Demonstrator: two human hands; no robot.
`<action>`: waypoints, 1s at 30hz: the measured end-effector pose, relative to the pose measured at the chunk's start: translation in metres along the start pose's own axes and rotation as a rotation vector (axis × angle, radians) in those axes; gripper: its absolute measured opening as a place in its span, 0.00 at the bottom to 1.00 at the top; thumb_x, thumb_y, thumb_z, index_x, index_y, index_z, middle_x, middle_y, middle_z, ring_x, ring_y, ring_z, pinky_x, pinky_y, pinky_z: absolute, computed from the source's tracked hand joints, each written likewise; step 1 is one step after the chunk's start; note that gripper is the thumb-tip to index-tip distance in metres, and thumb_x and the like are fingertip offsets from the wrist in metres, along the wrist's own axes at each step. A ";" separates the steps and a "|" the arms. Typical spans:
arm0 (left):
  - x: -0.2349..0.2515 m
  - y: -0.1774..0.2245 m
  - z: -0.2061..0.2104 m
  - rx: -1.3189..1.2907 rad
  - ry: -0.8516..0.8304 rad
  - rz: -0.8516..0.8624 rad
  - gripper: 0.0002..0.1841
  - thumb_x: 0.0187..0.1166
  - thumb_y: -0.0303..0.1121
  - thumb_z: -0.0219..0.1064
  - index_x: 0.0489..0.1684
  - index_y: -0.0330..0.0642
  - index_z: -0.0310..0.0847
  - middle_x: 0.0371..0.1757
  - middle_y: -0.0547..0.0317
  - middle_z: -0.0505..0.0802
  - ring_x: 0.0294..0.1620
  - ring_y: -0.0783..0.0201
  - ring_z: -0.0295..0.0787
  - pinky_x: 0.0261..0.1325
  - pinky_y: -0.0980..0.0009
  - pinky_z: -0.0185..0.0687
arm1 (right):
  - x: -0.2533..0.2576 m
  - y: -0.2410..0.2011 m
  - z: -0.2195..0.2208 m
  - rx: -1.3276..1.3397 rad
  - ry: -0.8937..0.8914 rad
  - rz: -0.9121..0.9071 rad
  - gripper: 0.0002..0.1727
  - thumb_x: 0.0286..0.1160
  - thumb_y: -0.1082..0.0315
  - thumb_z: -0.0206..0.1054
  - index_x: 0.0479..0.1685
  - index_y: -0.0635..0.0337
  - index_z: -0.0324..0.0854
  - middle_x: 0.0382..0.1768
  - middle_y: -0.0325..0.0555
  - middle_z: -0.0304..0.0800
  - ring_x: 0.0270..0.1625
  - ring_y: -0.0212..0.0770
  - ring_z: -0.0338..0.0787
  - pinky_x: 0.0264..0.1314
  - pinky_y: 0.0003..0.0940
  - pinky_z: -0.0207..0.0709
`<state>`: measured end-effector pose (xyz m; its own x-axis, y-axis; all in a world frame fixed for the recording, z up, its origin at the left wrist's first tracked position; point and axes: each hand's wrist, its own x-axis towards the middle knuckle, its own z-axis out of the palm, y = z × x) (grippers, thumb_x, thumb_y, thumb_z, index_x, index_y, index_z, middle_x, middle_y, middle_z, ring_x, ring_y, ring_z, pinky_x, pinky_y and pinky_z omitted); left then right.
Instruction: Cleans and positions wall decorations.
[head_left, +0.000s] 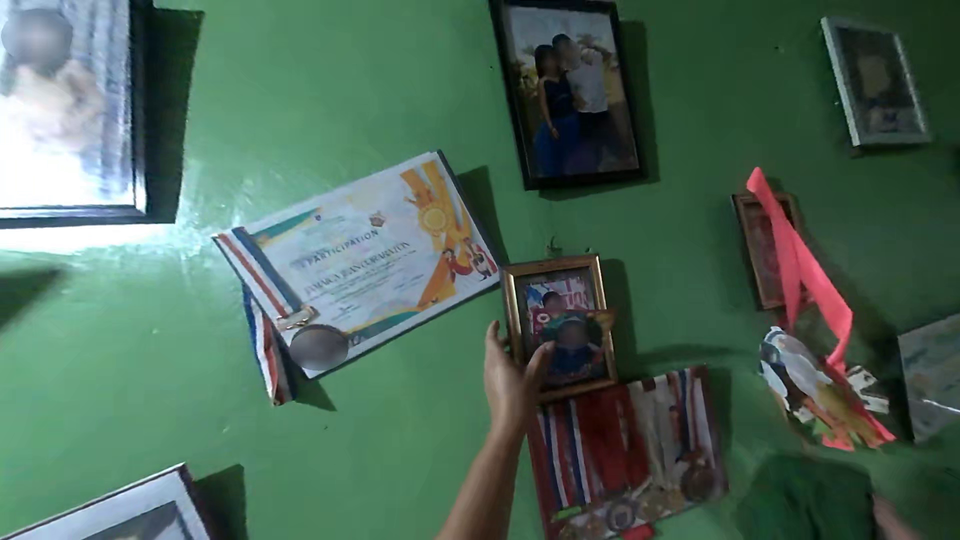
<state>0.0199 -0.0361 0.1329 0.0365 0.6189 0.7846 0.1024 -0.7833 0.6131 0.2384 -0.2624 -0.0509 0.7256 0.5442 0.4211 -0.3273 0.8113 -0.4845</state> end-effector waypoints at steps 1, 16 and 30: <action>0.002 0.001 0.002 -0.009 -0.004 -0.029 0.46 0.72 0.42 0.80 0.89 0.39 0.54 0.68 0.36 0.84 0.57 0.43 0.88 0.57 0.43 0.84 | 0.012 -0.012 0.039 0.016 0.016 -0.101 0.23 0.96 0.50 0.34 0.73 0.48 0.67 0.55 0.31 0.89 0.60 0.27 0.90 0.62 0.36 0.88; 0.009 -0.004 0.031 -0.067 0.155 0.052 0.31 0.73 0.31 0.78 0.76 0.39 0.69 0.49 0.42 0.90 0.44 0.49 0.89 0.50 0.48 0.85 | 0.123 0.028 0.340 -1.027 -0.515 -0.642 0.24 0.88 0.65 0.60 0.76 0.71 0.72 0.63 0.68 0.86 0.69 0.60 0.85 0.73 0.59 0.75; 0.009 -0.010 0.034 -0.124 0.203 0.103 0.29 0.74 0.29 0.77 0.75 0.37 0.72 0.49 0.43 0.91 0.42 0.53 0.89 0.48 0.52 0.85 | 0.188 0.003 0.274 -1.478 -0.462 -0.842 0.26 0.80 0.78 0.64 0.78 0.63 0.75 0.73 0.63 0.82 0.76 0.61 0.82 0.80 0.58 0.71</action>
<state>0.0527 -0.0203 0.1305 -0.1612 0.5210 0.8382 -0.0144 -0.8505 0.5258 0.2080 -0.0993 0.2376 0.0928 0.3407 0.9356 0.9738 0.1650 -0.1567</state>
